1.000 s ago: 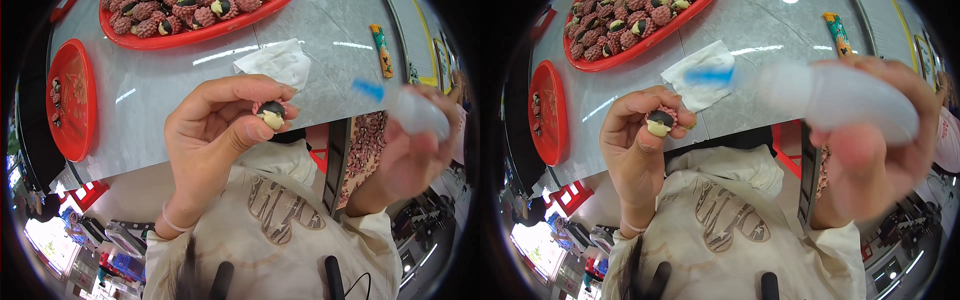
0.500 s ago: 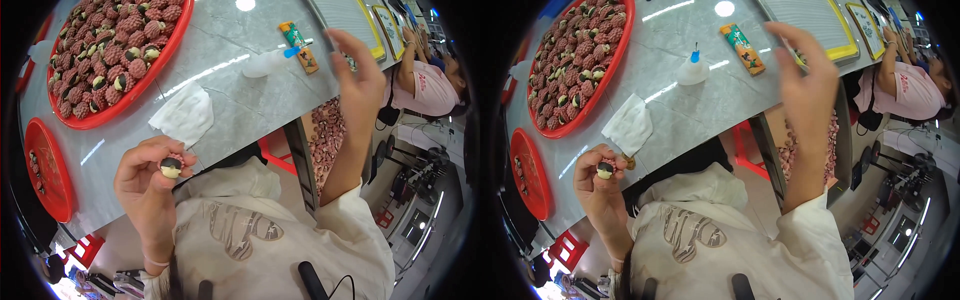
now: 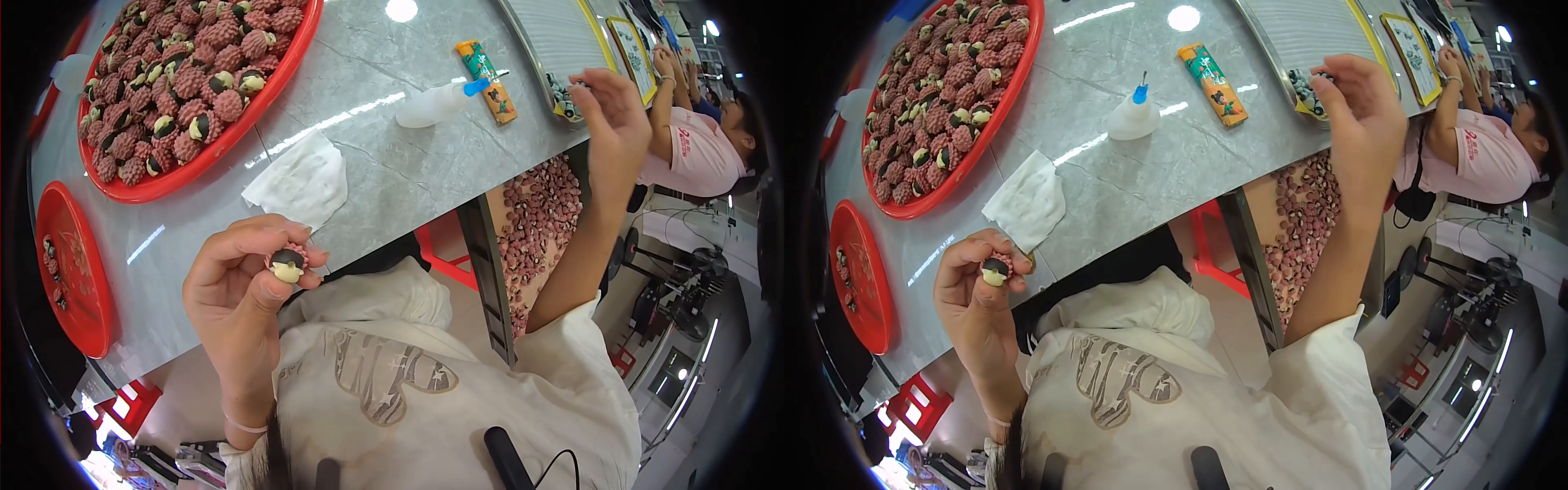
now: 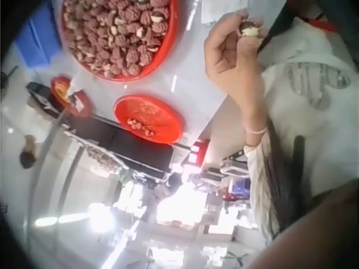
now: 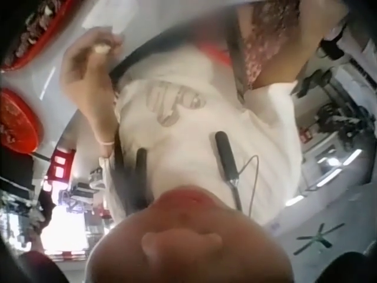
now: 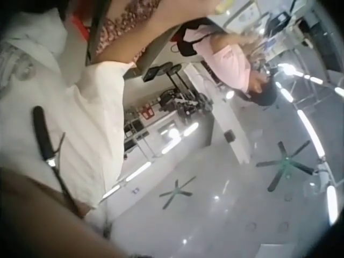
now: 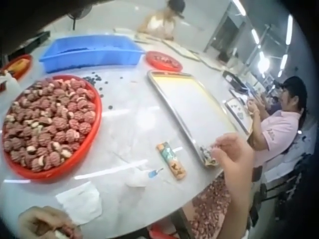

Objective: The person assembles figurines by picking up heads from a tray, applying glue with a dispenser bottle, attaching body pieces to the heads by hand, and placing the completed figurines into a separate tray.

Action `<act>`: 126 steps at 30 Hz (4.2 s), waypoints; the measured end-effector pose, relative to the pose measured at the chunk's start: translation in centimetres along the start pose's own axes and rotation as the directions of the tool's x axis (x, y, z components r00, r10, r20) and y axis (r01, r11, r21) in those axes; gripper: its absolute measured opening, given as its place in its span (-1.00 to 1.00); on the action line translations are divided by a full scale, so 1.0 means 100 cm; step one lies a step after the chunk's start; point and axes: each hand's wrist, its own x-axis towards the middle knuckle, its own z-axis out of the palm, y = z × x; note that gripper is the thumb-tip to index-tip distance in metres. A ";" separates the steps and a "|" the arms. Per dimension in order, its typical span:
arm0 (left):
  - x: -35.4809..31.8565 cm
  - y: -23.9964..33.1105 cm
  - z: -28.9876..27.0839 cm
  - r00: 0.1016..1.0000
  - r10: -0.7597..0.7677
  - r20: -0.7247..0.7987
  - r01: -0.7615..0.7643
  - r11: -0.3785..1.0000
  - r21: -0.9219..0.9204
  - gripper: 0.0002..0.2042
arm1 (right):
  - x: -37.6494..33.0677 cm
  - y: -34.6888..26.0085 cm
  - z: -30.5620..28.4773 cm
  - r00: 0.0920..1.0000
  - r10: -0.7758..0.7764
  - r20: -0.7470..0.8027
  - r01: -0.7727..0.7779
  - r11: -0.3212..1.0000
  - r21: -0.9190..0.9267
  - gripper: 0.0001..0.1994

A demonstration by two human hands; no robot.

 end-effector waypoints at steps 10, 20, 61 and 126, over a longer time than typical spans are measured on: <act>0.004 -0.004 0.002 0.995 -0.017 0.097 0.035 0.983 -0.183 -0.72 | -0.038 -0.071 0.017 0.950 0.008 0.312 -0.282 0.450 0.847 -0.74; 0.002 0.000 0.007 0.989 -0.079 0.123 0.099 0.981 -0.165 -0.65 | -0.056 -0.109 0.043 0.841 -0.117 0.528 -0.467 0.334 0.819 -0.71; -0.005 -0.001 -0.001 0.987 -0.147 0.061 0.155 0.972 -0.177 -0.62 | -0.064 -0.131 0.060 0.845 -0.504 0.179 0.219 0.631 0.744 -0.83; 0.104 0.138 -0.097 0.847 0.383 0.368 -0.377 -0.054 0.925 -0.83 | -0.065 -0.134 0.050 0.939 -0.293 0.180 0.162 0.838 0.522 -0.89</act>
